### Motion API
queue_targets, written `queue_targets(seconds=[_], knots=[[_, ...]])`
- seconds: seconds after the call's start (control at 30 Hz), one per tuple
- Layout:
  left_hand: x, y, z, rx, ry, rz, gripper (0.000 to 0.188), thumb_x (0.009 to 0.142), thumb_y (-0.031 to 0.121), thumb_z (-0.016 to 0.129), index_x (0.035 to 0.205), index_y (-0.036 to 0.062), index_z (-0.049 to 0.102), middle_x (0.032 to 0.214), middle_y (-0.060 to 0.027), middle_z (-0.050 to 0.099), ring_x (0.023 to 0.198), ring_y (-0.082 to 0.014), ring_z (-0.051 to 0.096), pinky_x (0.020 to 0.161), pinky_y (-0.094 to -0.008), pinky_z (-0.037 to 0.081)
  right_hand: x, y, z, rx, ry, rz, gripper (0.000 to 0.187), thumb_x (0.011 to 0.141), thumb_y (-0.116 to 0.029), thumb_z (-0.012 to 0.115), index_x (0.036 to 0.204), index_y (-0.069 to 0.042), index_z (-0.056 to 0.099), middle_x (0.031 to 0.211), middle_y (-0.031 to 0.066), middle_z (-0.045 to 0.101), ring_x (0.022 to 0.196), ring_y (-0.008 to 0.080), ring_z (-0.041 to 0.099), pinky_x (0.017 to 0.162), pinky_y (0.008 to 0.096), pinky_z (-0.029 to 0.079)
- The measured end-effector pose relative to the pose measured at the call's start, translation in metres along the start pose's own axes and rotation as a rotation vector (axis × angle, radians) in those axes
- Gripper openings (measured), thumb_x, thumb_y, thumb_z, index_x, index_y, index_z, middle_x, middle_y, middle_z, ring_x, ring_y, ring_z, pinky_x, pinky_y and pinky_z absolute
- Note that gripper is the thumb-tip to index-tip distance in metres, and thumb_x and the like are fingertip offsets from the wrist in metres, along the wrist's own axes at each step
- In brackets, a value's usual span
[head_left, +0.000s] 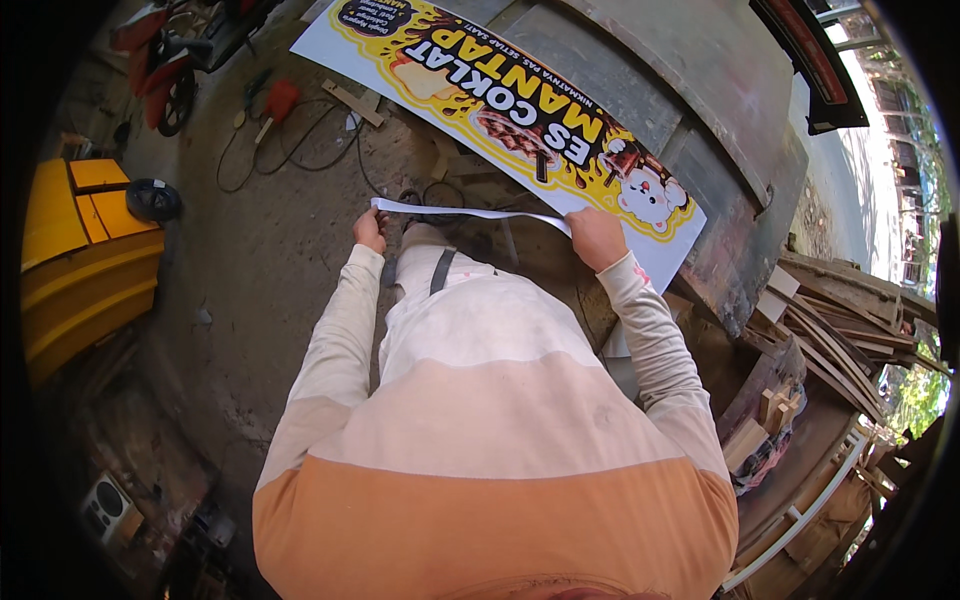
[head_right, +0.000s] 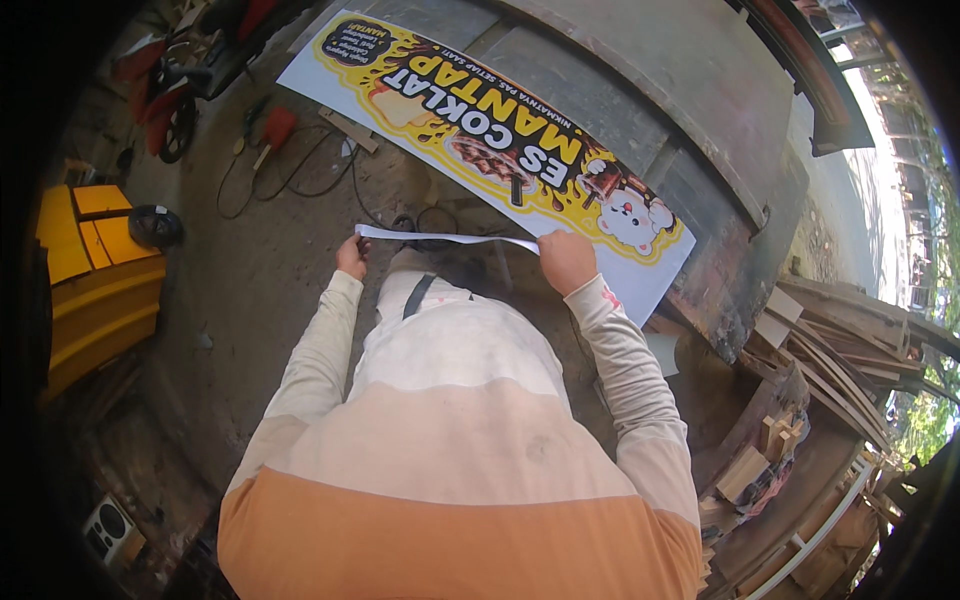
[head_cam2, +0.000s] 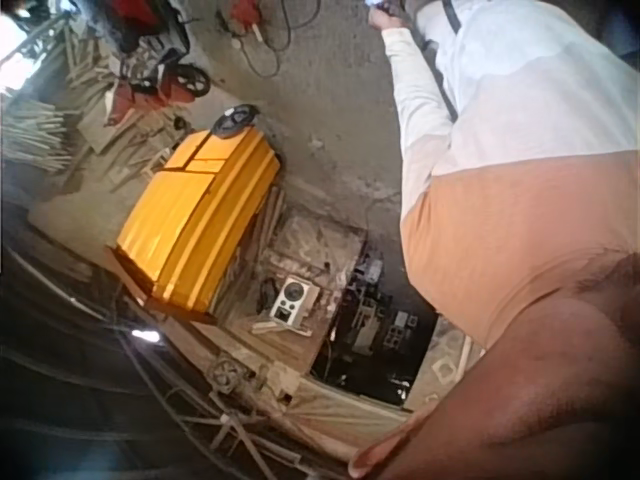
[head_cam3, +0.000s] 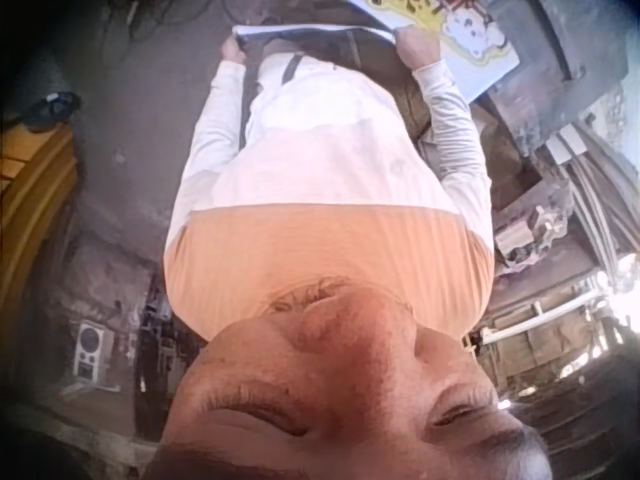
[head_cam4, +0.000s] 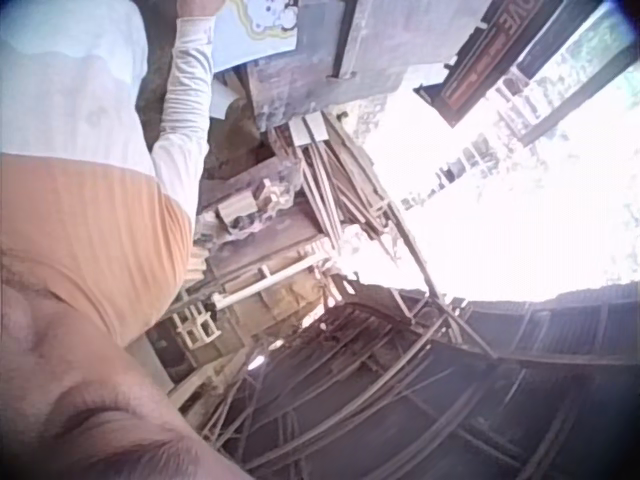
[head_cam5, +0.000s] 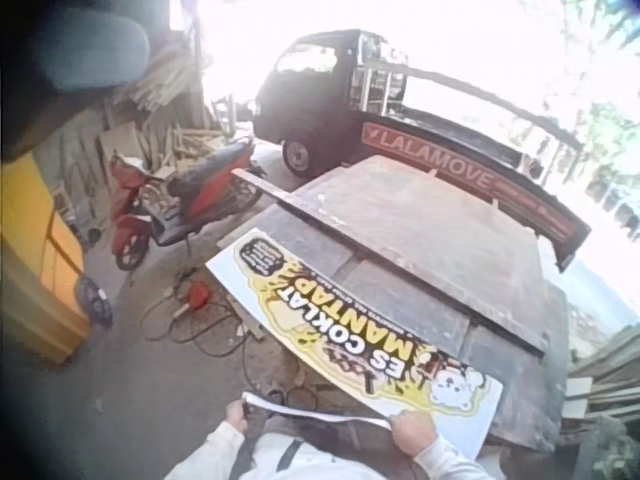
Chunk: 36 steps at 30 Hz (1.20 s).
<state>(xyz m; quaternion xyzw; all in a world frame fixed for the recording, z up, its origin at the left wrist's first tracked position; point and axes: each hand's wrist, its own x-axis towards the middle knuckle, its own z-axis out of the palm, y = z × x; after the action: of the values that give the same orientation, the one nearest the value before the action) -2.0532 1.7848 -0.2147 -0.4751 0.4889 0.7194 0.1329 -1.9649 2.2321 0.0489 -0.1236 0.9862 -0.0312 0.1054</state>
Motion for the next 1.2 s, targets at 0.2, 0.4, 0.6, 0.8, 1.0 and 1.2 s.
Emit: queue_targets(seconds=[0.2,0.4,0.6,0.8,1.0,1.2], knots=[[0.001,0.006,-0.003,0.022,-0.017,0.027,0.012,0.099,0.018,0.060,0.095,0.0094,0.067,0.075,-0.0004,0.070,0.058,-0.0096,0.064,0.047,-0.0251,0.034,-0.013,-0.015,-0.070,0.044,0.069,-0.017,0.011,0.083,-0.011,0.058,0.086,-0.008,0.068,0.074,0.0139,0.065,0.067,0.0337,0.067,0.059,0.0461,0.052],[0.000,0.006,0.002,-0.016,-0.016,0.021,0.012,0.099,0.019,0.061,0.094,0.0097,0.067,0.076,-0.0003,0.070,0.057,-0.0090,0.063,0.048,-0.0255,0.033,-0.036,-0.002,-0.049,-0.048,0.016,0.016,0.013,0.084,-0.010,0.057,0.088,-0.009,0.068,0.074,0.0144,0.064,0.068,0.0354,0.066,0.060,0.0458,0.052],[0.002,0.010,0.000,0.027,0.019,0.020,0.012,0.099,0.019,0.060,0.095,0.0100,0.067,0.076,-0.0001,0.070,0.058,-0.0087,0.062,0.050,-0.0265,0.034,-0.053,0.011,-0.040,-0.011,0.008,0.017,0.014,0.083,-0.011,0.057,0.090,-0.009,0.069,0.074,0.0146,0.064,0.068,0.0349,0.067,0.060,0.0454,0.052],[0.000,0.009,-0.003,0.013,0.037,0.026,0.012,0.099,0.019,0.060,0.096,0.0095,0.067,0.077,-0.0003,0.070,0.058,-0.0087,0.062,0.049,-0.0264,0.033,-0.069,0.005,-0.069,-0.029,-0.005,0.053,0.014,0.081,-0.009,0.059,0.091,-0.010,0.069,0.076,0.0146,0.064,0.068,0.0347,0.066,0.060,0.0463,0.052],[-0.007,0.011,-0.003,0.005,0.041,0.073,0.012,0.099,0.019,0.060,0.096,0.0085,0.067,0.076,-0.0005,0.070,0.058,-0.0093,0.063,0.049,-0.0257,0.033,-0.091,0.031,-0.030,-0.040,-0.184,0.126,0.051,0.067,-0.010,0.074,0.118,-0.013,0.071,0.083,0.0130,0.065,0.081,0.0345,0.066,0.069,0.0473,0.052],[0.001,0.005,-0.025,-0.021,0.073,0.098,0.012,0.099,0.018,0.061,0.097,0.0088,0.068,0.076,-0.0003,0.071,0.059,-0.0093,0.064,0.049,-0.0256,0.034,-0.104,0.011,-0.100,-0.055,-0.104,0.104,0.026,0.077,-0.006,0.061,0.101,-0.013,0.071,0.078,0.0140,0.064,0.069,0.0358,0.066,0.061,0.0460,0.052]])
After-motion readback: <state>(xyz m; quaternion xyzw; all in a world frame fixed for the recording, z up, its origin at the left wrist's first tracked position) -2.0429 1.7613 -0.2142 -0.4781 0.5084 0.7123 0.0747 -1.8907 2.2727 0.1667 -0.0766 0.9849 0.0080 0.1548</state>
